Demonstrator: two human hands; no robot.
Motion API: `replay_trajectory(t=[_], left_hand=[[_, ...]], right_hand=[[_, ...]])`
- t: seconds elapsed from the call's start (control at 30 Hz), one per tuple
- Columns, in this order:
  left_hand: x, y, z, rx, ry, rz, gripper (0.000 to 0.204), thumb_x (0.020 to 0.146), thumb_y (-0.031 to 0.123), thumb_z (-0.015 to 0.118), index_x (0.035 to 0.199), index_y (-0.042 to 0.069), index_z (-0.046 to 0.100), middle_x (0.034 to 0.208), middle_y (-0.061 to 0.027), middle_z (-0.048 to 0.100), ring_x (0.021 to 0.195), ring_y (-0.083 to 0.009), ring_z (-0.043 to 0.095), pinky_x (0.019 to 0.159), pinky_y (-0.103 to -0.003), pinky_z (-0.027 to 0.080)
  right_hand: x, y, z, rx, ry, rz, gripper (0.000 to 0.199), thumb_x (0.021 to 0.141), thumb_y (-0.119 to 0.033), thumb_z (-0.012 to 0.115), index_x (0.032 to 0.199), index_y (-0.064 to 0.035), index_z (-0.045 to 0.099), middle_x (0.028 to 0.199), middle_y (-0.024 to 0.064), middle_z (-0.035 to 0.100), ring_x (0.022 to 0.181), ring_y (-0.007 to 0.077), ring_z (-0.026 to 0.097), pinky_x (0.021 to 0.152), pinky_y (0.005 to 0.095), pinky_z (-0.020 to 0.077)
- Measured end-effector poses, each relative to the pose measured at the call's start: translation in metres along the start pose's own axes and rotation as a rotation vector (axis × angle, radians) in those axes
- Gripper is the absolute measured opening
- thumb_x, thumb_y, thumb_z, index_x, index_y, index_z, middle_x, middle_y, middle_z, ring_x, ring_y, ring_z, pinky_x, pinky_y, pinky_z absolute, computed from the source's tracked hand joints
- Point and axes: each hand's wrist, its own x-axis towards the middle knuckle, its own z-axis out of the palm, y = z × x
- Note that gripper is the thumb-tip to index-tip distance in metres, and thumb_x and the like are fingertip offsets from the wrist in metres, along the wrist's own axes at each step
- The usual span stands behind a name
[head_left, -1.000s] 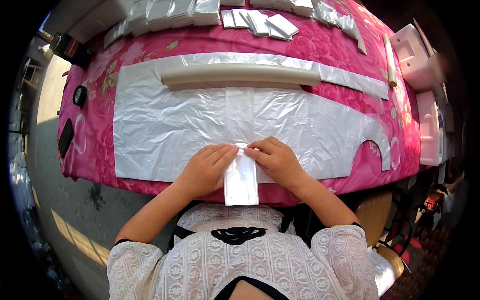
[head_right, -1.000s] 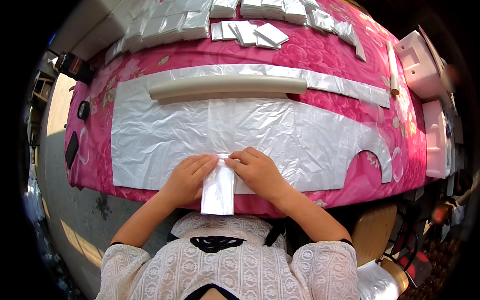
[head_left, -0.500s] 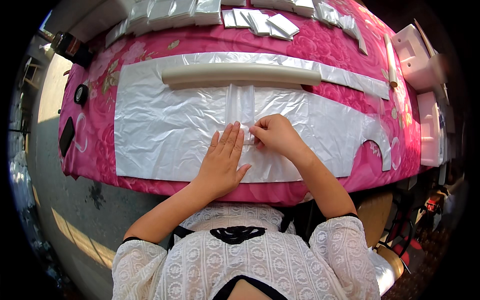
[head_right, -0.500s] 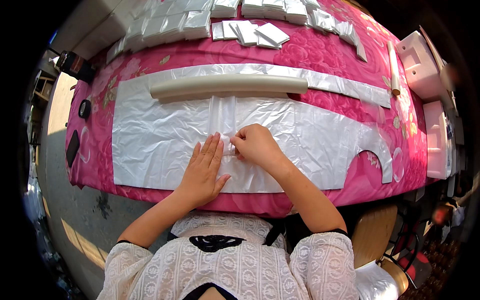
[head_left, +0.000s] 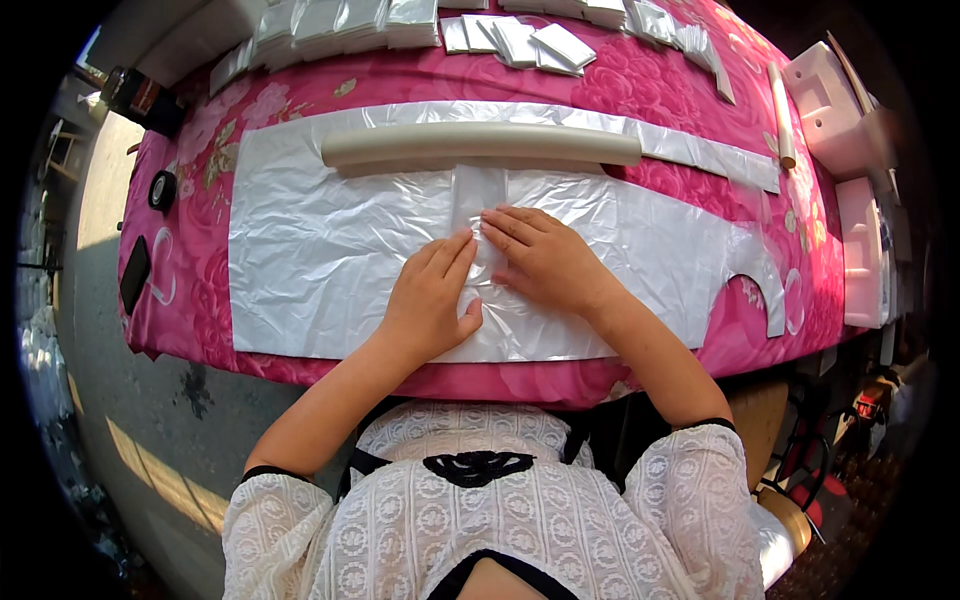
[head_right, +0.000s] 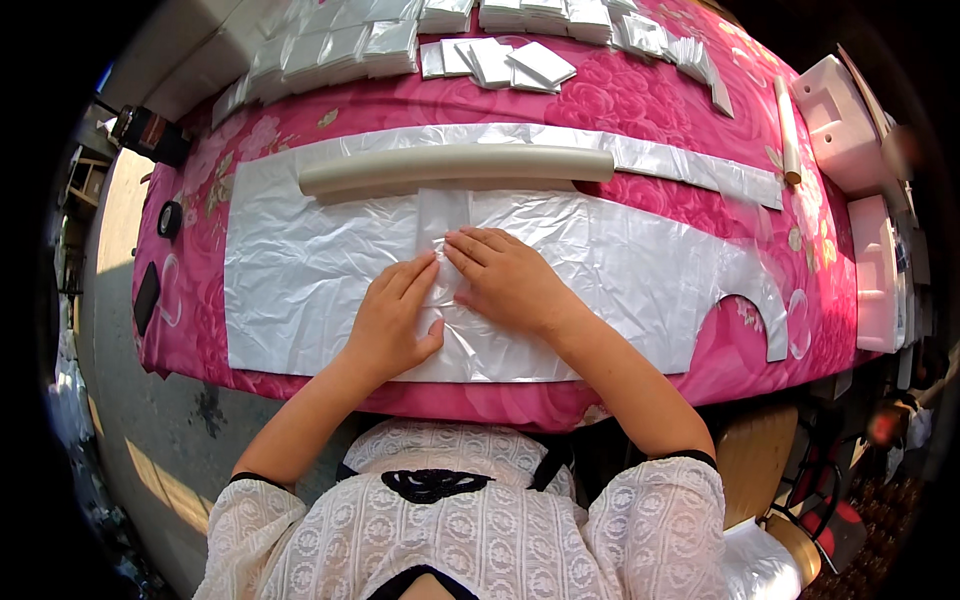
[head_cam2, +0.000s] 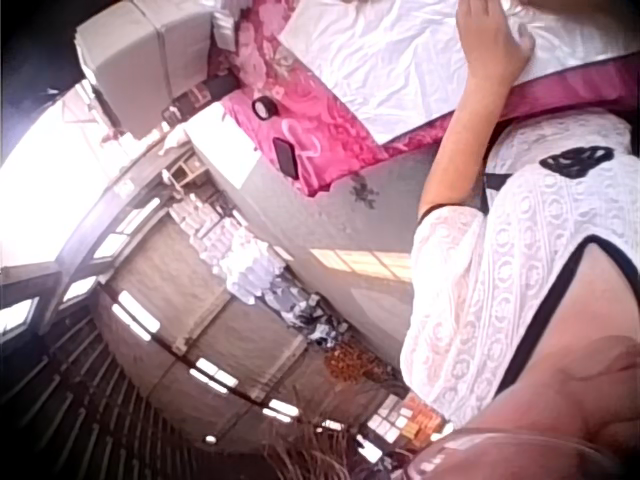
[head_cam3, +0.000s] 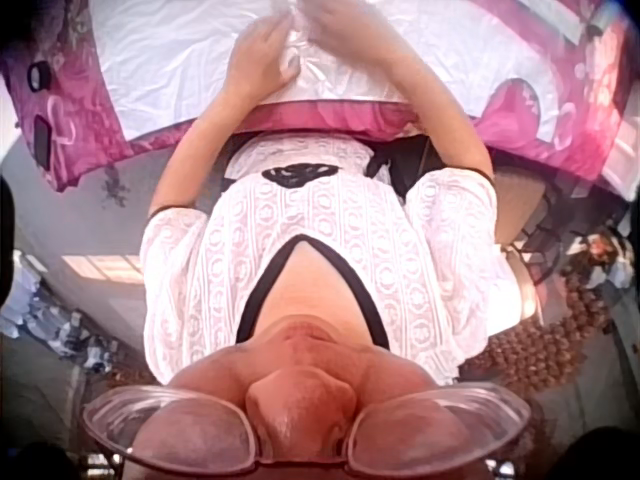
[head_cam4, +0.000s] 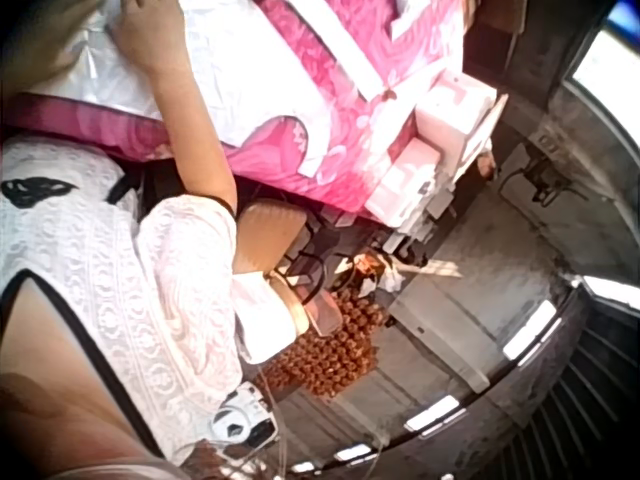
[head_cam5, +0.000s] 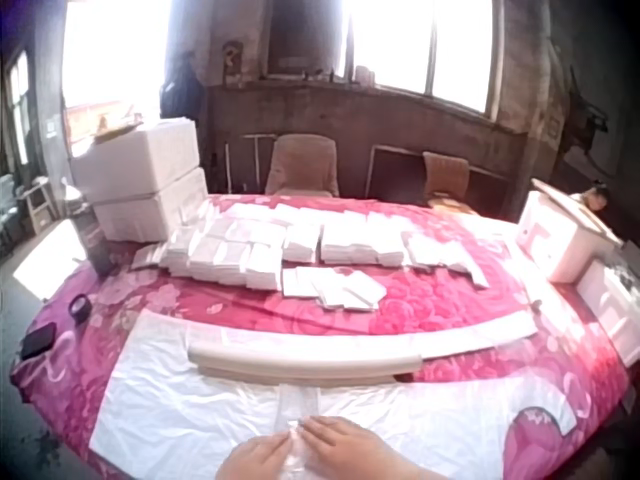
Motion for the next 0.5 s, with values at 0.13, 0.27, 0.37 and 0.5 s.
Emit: replay_trajectory(t=[0.13, 0.27, 0.37, 0.5], left_hand=[[0.006, -0.010, 0.002, 0.102, 0.002, 0.096, 0.051, 0.065, 0.006, 0.062, 0.113, -0.006, 0.052, 0.118, -0.0153, 0.052, 0.104, -0.0287, 0.052, 0.088, -0.037, 0.043], [0.010, -0.014, 0.000, 0.227, 0.039, 0.210, 0.036, 0.069, 0.002, 0.056, 0.104, -0.006, 0.057, 0.108, -0.0139, 0.059, 0.096, -0.0259, 0.056, 0.083, -0.034, 0.045], [0.009, -0.013, -0.008, 0.144, 0.036, 0.292, 0.035, 0.067, 0.003, 0.061, 0.102, -0.001, 0.060, 0.109, -0.0106, 0.062, 0.093, -0.0243, 0.059, 0.081, -0.034, 0.047], [-0.023, -0.006, -0.014, 0.045, 0.033, 0.432, 0.037, 0.068, 0.004, 0.061, 0.105, 0.000, 0.060, 0.109, -0.0111, 0.062, 0.097, -0.0233, 0.060, 0.080, -0.034, 0.047]], right_hand=[[0.007, 0.006, -0.003, 0.073, 0.008, 0.023, 0.036, 0.074, -0.007, 0.060, 0.109, -0.0003, 0.059, 0.117, 0.0107, 0.057, 0.110, 0.0261, 0.052, 0.094, 0.0351, 0.0433], [0.008, 0.012, -0.003, 0.177, 0.047, 0.013, 0.036, 0.071, 0.003, 0.056, 0.105, -0.0031, 0.061, 0.111, 0.0096, 0.061, 0.103, 0.0272, 0.056, 0.087, 0.0355, 0.0472], [0.005, 0.011, -0.003, 0.184, 0.088, -0.017, 0.032, 0.067, 0.003, 0.058, 0.098, -0.0029, 0.063, 0.102, 0.0077, 0.063, 0.096, 0.0248, 0.058, 0.082, 0.0339, 0.0490], [-0.019, -0.023, 0.003, 0.151, 0.148, -0.126, 0.023, 0.070, -0.005, 0.060, 0.092, -0.0053, 0.064, 0.092, 0.0043, 0.064, 0.086, 0.0210, 0.059, 0.076, 0.0317, 0.0494]])
